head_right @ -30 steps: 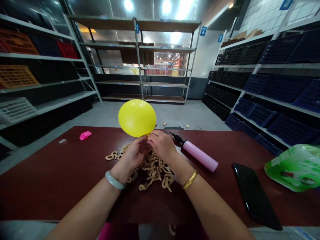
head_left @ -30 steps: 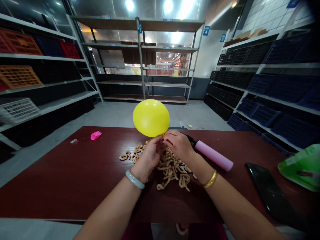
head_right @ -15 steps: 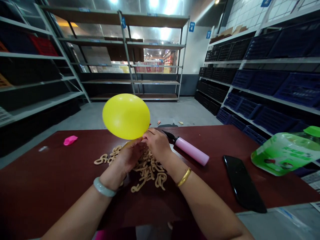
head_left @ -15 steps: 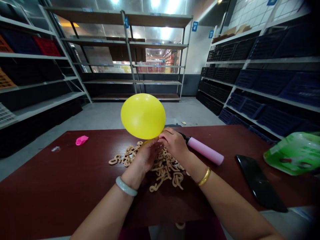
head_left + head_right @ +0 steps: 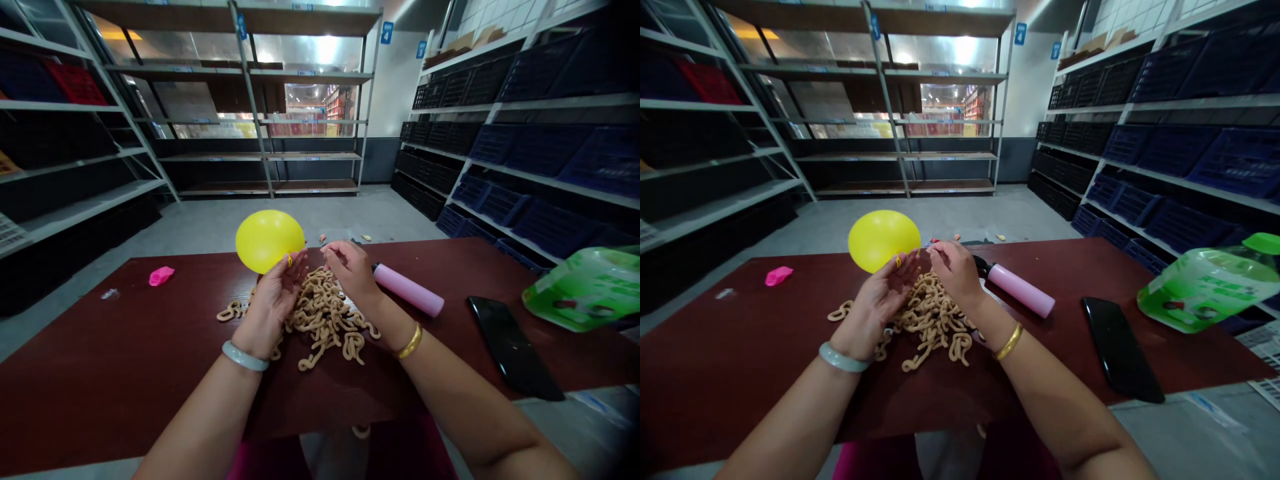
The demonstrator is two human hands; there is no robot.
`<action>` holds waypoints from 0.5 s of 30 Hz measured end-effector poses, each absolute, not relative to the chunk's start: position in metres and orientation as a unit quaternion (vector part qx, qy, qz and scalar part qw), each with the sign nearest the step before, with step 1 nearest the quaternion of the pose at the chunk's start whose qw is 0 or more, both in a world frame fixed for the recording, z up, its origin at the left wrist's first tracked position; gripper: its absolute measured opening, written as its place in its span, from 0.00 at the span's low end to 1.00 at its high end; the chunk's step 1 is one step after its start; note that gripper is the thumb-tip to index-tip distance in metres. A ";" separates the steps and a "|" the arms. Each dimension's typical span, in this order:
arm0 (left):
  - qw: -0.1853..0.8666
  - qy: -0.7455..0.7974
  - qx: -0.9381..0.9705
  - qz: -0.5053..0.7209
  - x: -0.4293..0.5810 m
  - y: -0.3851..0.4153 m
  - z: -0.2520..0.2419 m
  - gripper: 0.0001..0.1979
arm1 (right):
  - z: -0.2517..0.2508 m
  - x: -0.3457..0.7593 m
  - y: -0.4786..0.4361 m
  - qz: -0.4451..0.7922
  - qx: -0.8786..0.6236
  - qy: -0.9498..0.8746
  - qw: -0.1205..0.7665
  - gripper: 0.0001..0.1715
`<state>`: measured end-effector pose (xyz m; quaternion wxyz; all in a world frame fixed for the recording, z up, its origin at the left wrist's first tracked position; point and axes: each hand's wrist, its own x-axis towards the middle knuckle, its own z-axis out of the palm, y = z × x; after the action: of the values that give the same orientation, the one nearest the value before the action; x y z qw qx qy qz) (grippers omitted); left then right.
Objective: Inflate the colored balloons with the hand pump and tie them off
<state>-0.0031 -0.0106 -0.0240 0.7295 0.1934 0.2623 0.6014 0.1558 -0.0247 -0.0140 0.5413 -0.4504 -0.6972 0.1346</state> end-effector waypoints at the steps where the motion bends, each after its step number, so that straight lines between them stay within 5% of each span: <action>1: 0.718 0.255 0.216 0.611 -0.001 -0.011 -0.025 0.03 | -0.015 0.156 -0.023 0.166 -0.465 -0.692 0.527 0.16; 8: 0.703 0.239 0.274 0.611 0.021 -0.025 -0.021 0.12 | -0.027 0.138 -0.022 0.507 -0.412 -0.570 0.498 0.17; 15: 0.771 0.215 0.227 0.555 0.009 -0.028 -0.010 0.03 | -0.026 0.138 -0.020 0.518 -0.359 -0.566 0.531 0.12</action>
<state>0.0086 -0.0285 -0.0096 0.7711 0.2266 0.2154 0.5547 0.1377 -0.0205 -0.0258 0.5315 -0.3589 -0.5661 0.5179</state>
